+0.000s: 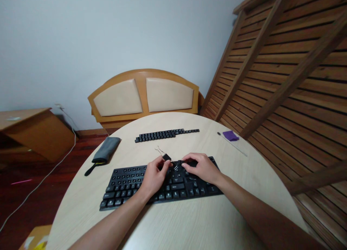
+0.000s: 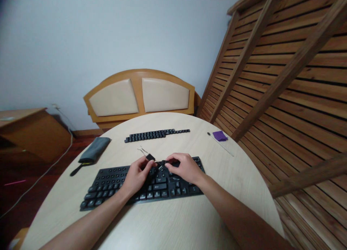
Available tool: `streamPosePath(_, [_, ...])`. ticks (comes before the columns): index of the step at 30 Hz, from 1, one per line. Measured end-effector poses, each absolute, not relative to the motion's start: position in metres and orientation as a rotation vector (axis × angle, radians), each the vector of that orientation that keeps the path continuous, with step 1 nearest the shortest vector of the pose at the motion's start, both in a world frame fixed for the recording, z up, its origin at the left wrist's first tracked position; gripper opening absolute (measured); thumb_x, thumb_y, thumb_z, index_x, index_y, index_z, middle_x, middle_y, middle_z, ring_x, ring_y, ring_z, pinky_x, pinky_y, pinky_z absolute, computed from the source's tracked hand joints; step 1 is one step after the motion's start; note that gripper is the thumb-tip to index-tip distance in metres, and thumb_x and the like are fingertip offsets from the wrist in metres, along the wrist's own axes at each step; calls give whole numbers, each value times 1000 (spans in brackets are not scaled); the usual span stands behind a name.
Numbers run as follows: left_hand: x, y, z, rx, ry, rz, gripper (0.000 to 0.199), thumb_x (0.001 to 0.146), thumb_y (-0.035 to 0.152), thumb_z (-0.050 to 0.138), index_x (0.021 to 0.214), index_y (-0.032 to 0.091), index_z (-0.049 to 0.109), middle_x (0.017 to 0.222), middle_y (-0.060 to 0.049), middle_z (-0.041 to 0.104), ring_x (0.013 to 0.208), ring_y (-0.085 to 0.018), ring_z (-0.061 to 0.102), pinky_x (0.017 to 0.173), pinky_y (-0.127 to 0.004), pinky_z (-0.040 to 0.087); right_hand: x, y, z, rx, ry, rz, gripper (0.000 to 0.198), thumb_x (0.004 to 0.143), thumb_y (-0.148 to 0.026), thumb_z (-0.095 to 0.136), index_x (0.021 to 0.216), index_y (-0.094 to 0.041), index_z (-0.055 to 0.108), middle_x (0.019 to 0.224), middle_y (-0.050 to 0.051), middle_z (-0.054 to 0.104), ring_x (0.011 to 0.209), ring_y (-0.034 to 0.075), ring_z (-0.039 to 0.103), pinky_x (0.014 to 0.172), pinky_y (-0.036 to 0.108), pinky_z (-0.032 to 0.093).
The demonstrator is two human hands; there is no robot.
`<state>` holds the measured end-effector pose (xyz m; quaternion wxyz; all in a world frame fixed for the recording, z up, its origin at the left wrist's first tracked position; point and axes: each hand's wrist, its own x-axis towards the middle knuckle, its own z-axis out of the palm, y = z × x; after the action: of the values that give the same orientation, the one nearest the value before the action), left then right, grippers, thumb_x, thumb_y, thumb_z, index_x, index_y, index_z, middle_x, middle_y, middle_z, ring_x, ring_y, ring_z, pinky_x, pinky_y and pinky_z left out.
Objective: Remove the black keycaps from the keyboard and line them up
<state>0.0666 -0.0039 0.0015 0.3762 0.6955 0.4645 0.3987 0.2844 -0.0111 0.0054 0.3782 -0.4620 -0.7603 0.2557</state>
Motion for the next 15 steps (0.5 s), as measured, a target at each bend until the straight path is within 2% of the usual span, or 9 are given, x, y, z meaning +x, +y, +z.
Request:
streamPosePath(7, [68,-5,0,1913,1243,943,31,93,40,51,79,18,67,76,-3,71,72,-20,63,68,-28,43,295,17,8,-1373,-1863,615,20,86,-34,63,96,-20,71,86,3,74,77,16,69,71,25,52])
streamPosePath(11, [68,-5,-1,1936,1262,935,33,93,42,50,78,18,67,76,-3,72,71,-20,63,66,-28,42,297,48,20,-1597,-2020,318,16,85,-33,64,95,-23,72,86,2,75,80,18,69,72,26,50])
streamPosePath(15, [68,-5,-1,1935,1266,933,34,93,43,49,79,18,68,75,-3,71,71,-20,63,65,-28,41,291,85,36,-1794,-2103,93,20,88,-34,62,103,-26,71,97,2,76,89,20,68,75,27,48])
